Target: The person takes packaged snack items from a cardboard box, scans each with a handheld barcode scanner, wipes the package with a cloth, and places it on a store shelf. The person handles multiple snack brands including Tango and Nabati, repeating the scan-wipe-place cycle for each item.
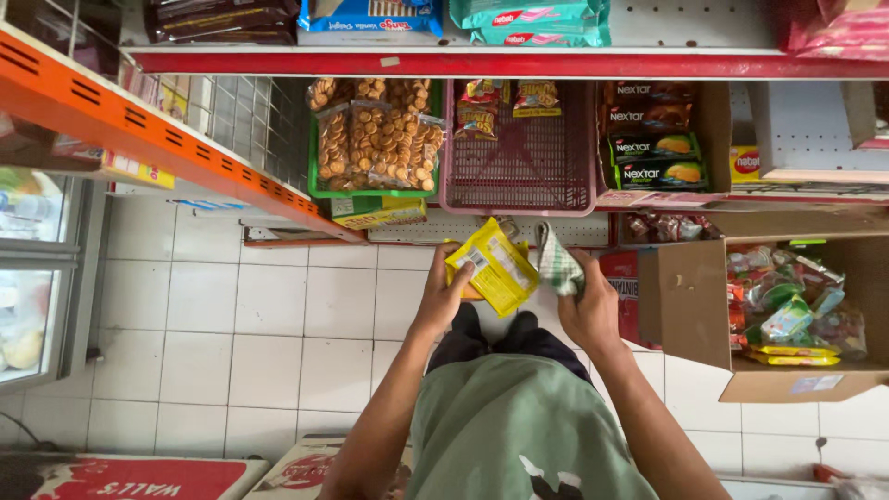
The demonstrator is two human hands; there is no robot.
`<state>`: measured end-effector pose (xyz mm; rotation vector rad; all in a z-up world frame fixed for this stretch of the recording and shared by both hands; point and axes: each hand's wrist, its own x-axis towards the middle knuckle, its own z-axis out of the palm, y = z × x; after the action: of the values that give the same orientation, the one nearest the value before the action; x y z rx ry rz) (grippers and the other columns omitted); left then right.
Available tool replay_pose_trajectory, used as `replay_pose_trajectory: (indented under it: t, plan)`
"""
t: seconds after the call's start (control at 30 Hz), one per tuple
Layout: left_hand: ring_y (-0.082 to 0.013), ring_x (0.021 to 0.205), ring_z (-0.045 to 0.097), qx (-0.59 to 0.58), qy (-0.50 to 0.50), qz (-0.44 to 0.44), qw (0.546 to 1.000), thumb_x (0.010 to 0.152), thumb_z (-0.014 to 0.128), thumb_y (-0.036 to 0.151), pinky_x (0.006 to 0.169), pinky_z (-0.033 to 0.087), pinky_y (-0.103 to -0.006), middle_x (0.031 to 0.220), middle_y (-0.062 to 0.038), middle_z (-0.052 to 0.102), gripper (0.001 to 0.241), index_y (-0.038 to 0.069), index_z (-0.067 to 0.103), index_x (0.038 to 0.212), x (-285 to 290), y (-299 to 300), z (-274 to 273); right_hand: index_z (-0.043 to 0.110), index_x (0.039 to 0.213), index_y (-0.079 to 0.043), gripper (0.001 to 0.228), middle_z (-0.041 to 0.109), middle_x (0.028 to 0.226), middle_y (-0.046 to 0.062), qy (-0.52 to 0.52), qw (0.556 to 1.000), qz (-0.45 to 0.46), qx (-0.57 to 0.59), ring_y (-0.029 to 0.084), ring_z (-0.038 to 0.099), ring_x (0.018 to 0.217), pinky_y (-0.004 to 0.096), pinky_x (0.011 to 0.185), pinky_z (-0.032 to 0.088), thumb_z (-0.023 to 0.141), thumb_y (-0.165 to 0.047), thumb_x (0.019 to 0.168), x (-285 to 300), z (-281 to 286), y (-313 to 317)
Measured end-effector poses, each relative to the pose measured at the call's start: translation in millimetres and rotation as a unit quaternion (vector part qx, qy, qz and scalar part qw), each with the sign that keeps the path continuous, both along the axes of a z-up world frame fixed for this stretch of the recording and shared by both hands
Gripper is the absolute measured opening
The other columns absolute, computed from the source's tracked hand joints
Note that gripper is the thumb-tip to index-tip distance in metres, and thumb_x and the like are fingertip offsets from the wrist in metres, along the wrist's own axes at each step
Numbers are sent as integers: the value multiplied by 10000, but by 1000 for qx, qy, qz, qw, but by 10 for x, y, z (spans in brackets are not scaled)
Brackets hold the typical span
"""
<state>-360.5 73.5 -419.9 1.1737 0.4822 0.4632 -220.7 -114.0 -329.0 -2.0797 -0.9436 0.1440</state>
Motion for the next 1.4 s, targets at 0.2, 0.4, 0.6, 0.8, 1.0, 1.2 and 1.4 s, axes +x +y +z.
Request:
replay_pose_trajectory:
  t: [0.2, 0.4, 0.6, 0.8, 1.0, 1.2, 1.4]
  plan:
    - [-148, 1053, 606, -81, -50, -50, 994, 1057, 610, 153, 916, 516, -297, 1130, -93, 616, 279, 46, 473, 1275, 191, -169, -58, 562, 1357, -11, 582, 715, 1092, 210, 111, 991, 79, -3, 332, 727, 1001, 392, 869, 549, 712, -28, 795, 153, 48, 89]
    - [-138, 974, 643, -28, -7, 1, 1000, 921, 769, 71, 821, 565, -313, 1089, -79, 647, 465, 44, 487, 1289, 442, -392, -39, 608, 1253, -3, 422, 679, 962, 91, 210, 976, 32, 42, 165, 620, 796, 322, 676, 517, 703, -2, 842, 411, 2, -92]
    - [-208, 1091, 669, -225, -132, 33, 965, 1000, 730, 51, 926, 583, -392, 1189, -109, 637, 389, 50, 451, 1272, 623, -586, -66, 623, 1145, -38, 323, 664, 820, 52, 286, 956, -47, -49, 108, 557, 625, 301, 535, 483, 754, -50, 850, 689, 29, -374]
    - [-271, 1231, 618, -388, -123, 62, 911, 992, 607, 186, 1012, 543, -458, 1332, -111, 619, 473, 70, 494, 1437, 717, -636, -88, 610, 1122, -16, 287, 689, 950, 29, 168, 976, -110, 87, 83, 623, 841, 271, 721, 539, 756, -39, 877, 927, 32, -594]
    - [-278, 1243, 602, -292, -34, 159, 943, 986, 594, 208, 971, 566, -551, 1384, -101, 535, 510, 136, 354, 1430, 1000, -677, -221, 582, 1185, -1, 323, 682, 1035, 74, 137, 966, -164, 143, 117, 625, 921, 297, 809, 534, 748, 4, 908, 982, -75, -580]
    - [-264, 1230, 587, -260, -101, 15, 960, 1048, 570, 379, 940, 552, -506, 1392, -100, 538, 531, 125, 374, 1471, 1275, -970, -55, 518, 1404, -16, 695, 534, 1408, 263, 18, 997, -59, 55, 383, 511, 1319, 446, 1108, 415, 577, 119, 725, 637, -81, -374]
    - [-168, 1323, 577, -127, -82, 66, 986, 1071, 536, 424, 1100, 500, -321, 1428, -80, 588, 524, 62, 435, 1435, 1394, -843, 27, 450, 1525, -89, 847, 280, 1624, 274, -118, 986, 94, -74, 495, 222, 1506, 556, 1213, 185, 645, 17, 707, 590, 119, -309]
